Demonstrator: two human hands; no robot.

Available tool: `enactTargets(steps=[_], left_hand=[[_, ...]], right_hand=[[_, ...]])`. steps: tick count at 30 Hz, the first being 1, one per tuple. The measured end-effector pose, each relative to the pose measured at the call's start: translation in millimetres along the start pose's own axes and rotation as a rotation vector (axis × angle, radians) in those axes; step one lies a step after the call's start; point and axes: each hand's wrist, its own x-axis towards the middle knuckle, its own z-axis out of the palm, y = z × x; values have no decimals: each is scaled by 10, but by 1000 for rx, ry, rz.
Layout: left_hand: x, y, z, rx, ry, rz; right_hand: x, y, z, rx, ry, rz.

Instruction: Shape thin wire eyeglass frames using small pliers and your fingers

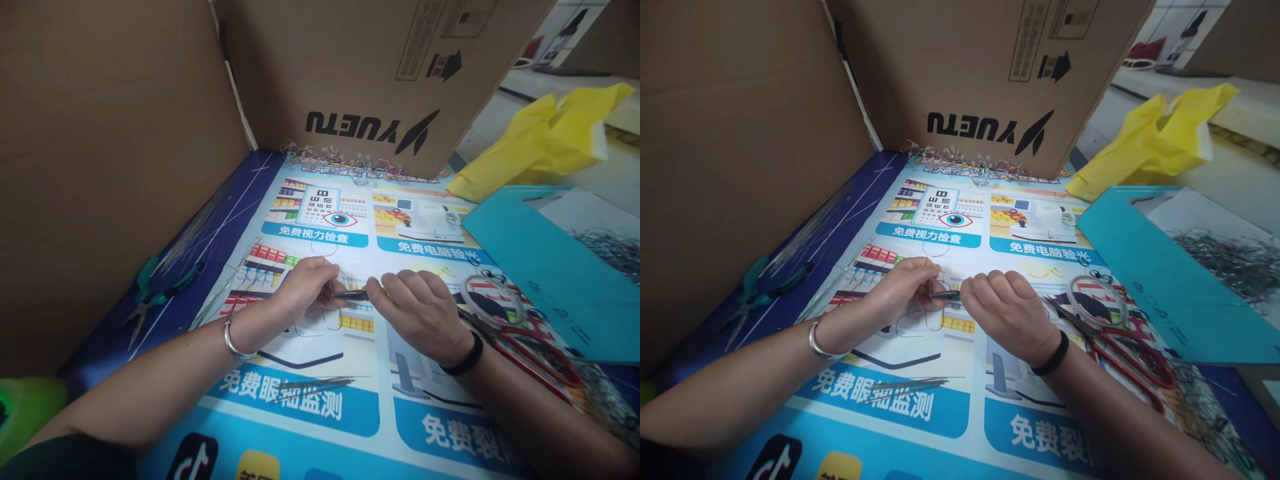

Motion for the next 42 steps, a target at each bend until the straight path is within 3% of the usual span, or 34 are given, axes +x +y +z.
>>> enactTargets(steps=[42], left_hand=[[-16,7,15,-34,-13,-33]], right_hand=[[5,-8,-8,27,-7,4]])
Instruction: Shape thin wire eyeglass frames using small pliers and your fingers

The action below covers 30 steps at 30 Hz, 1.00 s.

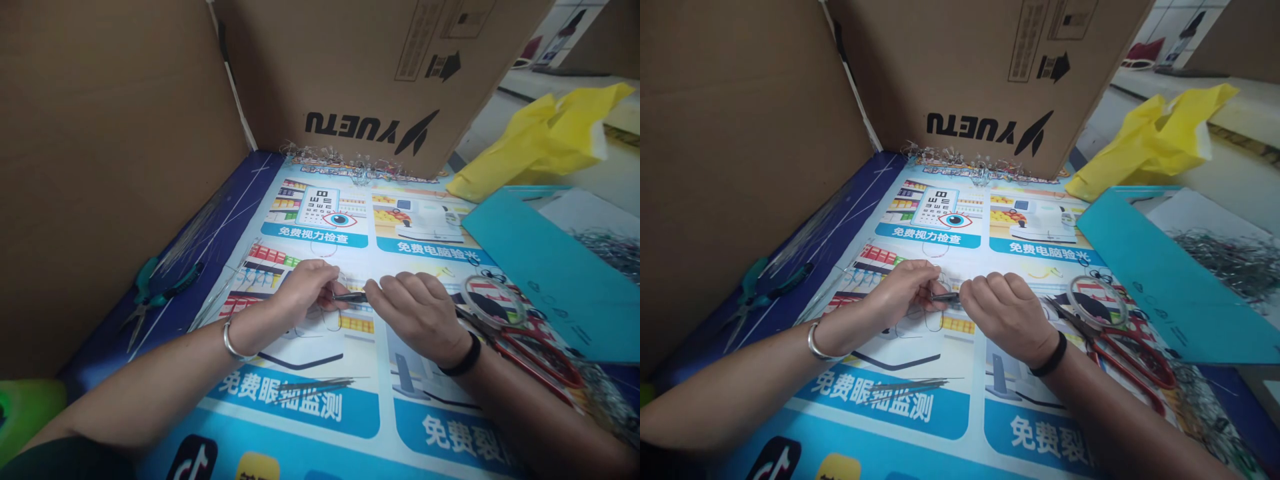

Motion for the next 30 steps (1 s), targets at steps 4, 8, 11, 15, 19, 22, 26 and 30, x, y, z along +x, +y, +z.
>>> enactTargets(steps=[4,8,11,15,19,22,26,30], left_hand=[[0,1,-1,-11,-6,-9],[-1,3,0,-5,3,-4],[0,0,-1,-4,0,4],[5,-5,-4,6,0,7],[5,-4,-1,9,6,3],[1,-3,3,12,9,-7],[0,-3,5,31,-1,-4],[-1,-4,7,51,11,22]], right_hand=[[2,-1,-10,0,-4,4],[3,-12,-13,4,-3,13],[0,-19,-9,9,-8,21],[-4,-19,-6,11,-21,20],[3,-13,-2,8,-18,13],[6,-12,0,11,-16,10],[-1,-18,4,27,-34,19],[4,-24,3,43,-58,32]])
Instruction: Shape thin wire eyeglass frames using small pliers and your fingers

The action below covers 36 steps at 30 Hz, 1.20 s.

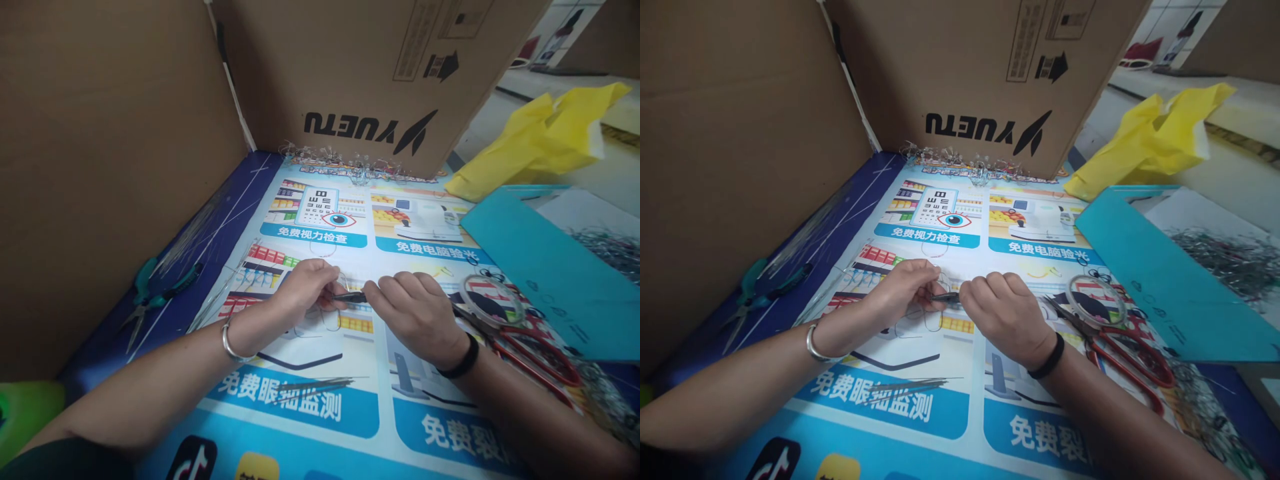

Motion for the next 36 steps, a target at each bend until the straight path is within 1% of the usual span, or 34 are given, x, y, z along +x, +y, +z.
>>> enactTargets(steps=[4,7,11,15,18,24,27,30,32,34,36], left_hand=[[3,-13,-5,85,11,72],[4,-28,-21,210,12,163],[-10,-27,-41,465,-20,327],[-46,-2,-39,799,-1,445],[-72,1,-31,999,5,490],[-78,-41,-27,1290,-15,559],[-75,-46,-23,1326,-18,573],[-62,-41,-31,1271,11,570],[-34,-37,-53,1156,60,562],[11,-31,-88,988,110,540],[65,-23,-128,815,140,504]], right_hand=[[21,-11,-26,14,-57,21],[31,-25,-50,35,-120,51],[25,-39,-73,105,-221,99],[20,-37,-98,218,-347,153],[32,-27,-124,296,-445,202],[72,-4,-161,382,-621,293],[69,-6,-140,423,-642,302],[49,-21,-73,431,-574,306],[31,-29,-9,416,-503,302],[11,-28,57,410,-434,311],[-11,-14,113,451,-364,350]])
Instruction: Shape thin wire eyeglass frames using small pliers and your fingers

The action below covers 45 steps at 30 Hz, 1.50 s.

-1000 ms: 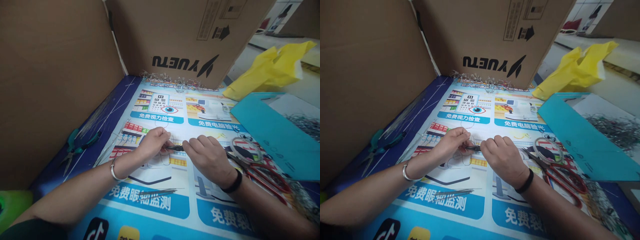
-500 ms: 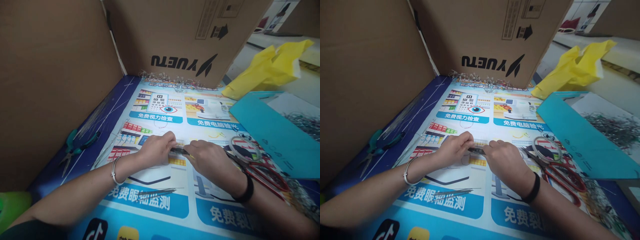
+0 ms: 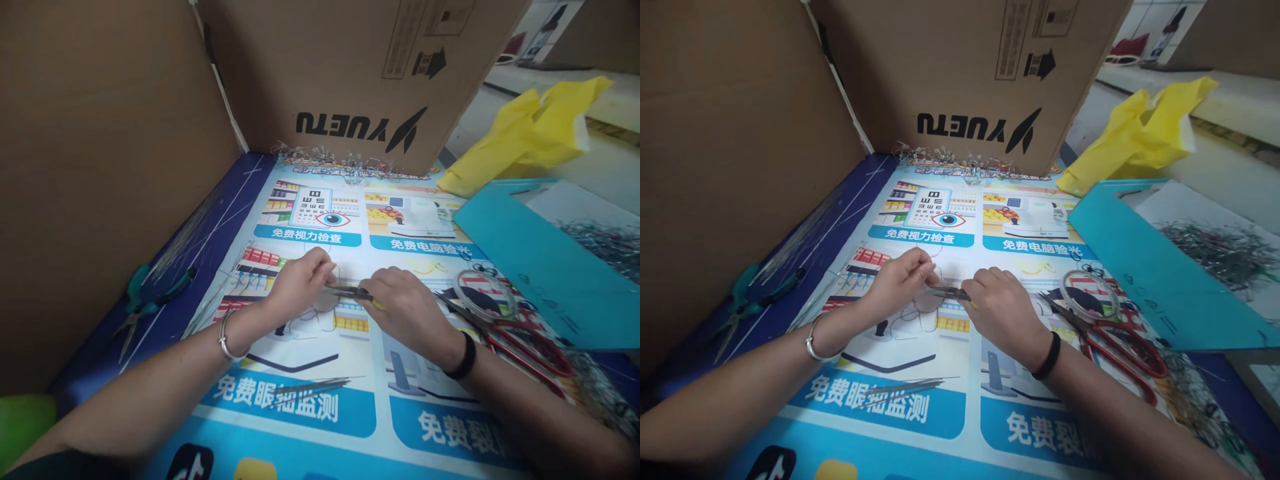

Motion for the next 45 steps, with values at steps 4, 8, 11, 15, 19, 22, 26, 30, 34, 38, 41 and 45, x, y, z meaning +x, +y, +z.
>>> enactTargets(steps=[4,8,11,15,19,22,26,30,34,38,41,45], left_hand=[[69,-62,-14,-228,20,-70],[74,-73,-3,-256,30,-45],[60,-73,7,-248,28,-31],[48,-78,13,-224,16,-2],[35,-72,15,-218,-16,26],[28,-52,4,-210,-52,27],[58,-46,-44,-110,-51,50],[139,-141,-83,168,55,64],[193,-263,-72,368,18,71],[193,-301,-53,402,3,107],[190,-296,-50,389,0,120],[195,-288,-46,370,-21,127]], right_hand=[[17,72,28,234,54,155],[40,99,3,364,-38,262],[49,99,-13,346,-82,259],[46,88,-11,366,-126,225],[41,75,-5,332,-165,227],[42,79,-7,307,-176,230],[43,100,-12,257,-179,240],[37,129,21,159,-145,225],[24,141,91,87,-91,190],[20,135,137,15,-40,156],[26,131,145,-23,-24,135],[36,127,146,-34,-11,123]])
